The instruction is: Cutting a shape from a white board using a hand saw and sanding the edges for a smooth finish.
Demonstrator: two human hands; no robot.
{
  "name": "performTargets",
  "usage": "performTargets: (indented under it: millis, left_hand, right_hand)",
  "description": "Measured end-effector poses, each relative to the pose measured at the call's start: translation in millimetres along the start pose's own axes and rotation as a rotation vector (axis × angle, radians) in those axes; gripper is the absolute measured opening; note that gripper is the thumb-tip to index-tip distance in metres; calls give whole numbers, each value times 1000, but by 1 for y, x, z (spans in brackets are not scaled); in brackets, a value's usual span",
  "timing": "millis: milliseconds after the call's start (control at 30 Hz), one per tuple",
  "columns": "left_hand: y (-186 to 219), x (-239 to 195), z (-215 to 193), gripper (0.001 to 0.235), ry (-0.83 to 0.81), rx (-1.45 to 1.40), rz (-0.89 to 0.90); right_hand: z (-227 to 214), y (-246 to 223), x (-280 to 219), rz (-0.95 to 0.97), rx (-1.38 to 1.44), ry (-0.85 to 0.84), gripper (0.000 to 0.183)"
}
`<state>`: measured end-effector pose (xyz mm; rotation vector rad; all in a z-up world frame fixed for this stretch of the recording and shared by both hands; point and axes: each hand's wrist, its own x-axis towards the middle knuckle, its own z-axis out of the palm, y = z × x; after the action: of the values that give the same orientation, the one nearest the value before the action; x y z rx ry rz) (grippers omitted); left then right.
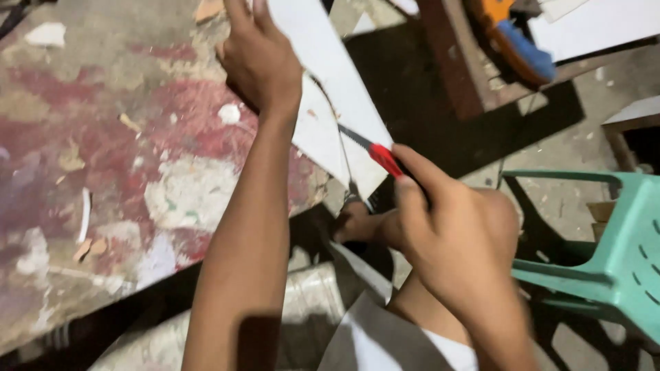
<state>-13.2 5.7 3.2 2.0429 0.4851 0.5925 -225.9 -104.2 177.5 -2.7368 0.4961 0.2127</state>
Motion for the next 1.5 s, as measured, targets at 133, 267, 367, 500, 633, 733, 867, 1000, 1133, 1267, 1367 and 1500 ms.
performTargets:
  millis: [133, 267, 367, 500, 633, 733, 867, 1000, 1133, 1267, 1367, 1500]
  left_hand:
    - [6, 2, 0, 19, 61, -98, 114]
    - [-8, 10, 15, 20, 106, -55, 148]
    - [-3, 5, -7, 15, 16, -129, 237]
    - [-11, -6, -14, 55, -115, 66, 388]
    - [-8, -27, -34, 90, -232, 326, 317]
    - [2, -54, -49, 89, -261, 667, 347]
    - [10, -76, -61, 61, -348, 667, 419]
    - [12, -71, -57, 57, -265, 698, 418]
    - [12, -71, -57, 57, -416, 655, 353]
    - [2, -74, -53, 56, -312, 629, 495]
    - [10, -71, -55, 70, -266, 669, 420]
    - [17, -69, -58, 82, -303, 734, 282]
  right_hand:
    - [31, 2, 7, 40, 308, -19, 51]
    - [36, -4, -2, 99, 473, -112, 52]
    - [50, 10, -12, 32, 705, -47, 53]
    - [69, 27, -18, -24, 748, 5, 51]
    - [83, 33, -32, -230, 612, 47, 55]
    - [78, 23, -34, -265, 591, 12, 56]
    - [71, 19, -28, -292, 401, 123, 49]
    - [50, 10, -22, -211, 323, 88, 46]
    - [49, 11, -22, -346, 284, 75, 46]
    - [38, 18, -3, -267, 256, 116, 43]
    - [5, 3, 7, -184, 220, 45, 42]
    - [50, 40, -2, -437, 273, 130, 42]
